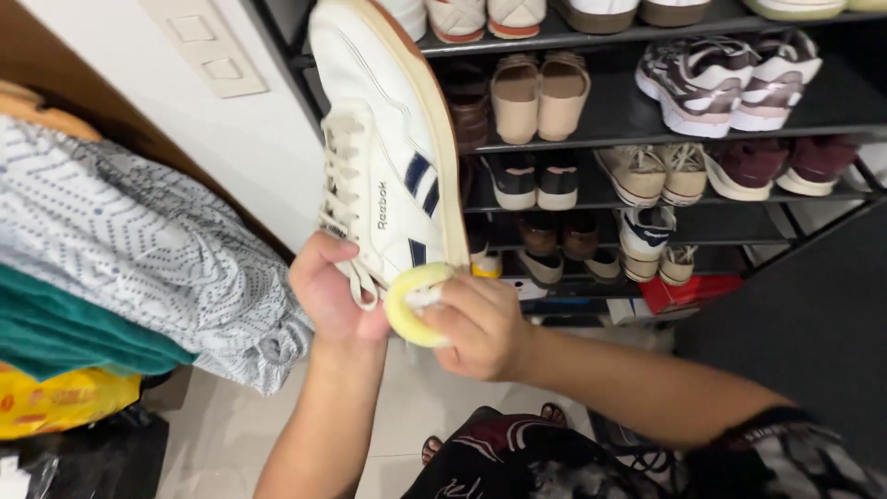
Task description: Cleaning a white shoe using a sponge and cleaning paste.
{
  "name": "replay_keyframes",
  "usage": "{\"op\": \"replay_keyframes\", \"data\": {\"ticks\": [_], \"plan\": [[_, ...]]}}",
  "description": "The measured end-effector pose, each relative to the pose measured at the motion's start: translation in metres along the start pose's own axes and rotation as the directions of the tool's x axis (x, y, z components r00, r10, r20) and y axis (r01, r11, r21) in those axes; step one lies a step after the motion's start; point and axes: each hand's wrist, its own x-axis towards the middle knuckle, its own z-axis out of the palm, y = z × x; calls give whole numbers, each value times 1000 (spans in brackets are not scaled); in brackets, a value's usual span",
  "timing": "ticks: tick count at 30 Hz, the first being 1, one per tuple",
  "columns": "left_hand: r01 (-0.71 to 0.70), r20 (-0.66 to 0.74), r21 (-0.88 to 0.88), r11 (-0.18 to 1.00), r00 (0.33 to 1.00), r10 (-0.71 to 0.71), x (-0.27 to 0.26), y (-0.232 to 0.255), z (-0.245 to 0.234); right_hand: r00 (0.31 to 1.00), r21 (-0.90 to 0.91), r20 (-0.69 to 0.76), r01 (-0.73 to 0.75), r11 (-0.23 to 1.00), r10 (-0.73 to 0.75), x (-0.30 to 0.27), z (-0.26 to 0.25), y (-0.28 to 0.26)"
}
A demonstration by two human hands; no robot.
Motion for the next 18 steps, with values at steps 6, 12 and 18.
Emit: {"op": "replay_keyframes", "data": {"ticks": [6,12,18], "plan": [[56,-34,-97,994,998,-60,8,-10,1,998,-250,-6,54,967,-58,27,-4,28],[-24,-64,-44,999,998,21,9,-10,-15,983,-28,183,33,999,-27,-1,-9,11],[-22,25,23,1000,999,21,13,-8,-11,984,-190,39,-162,968,172,5,1,4]]}}
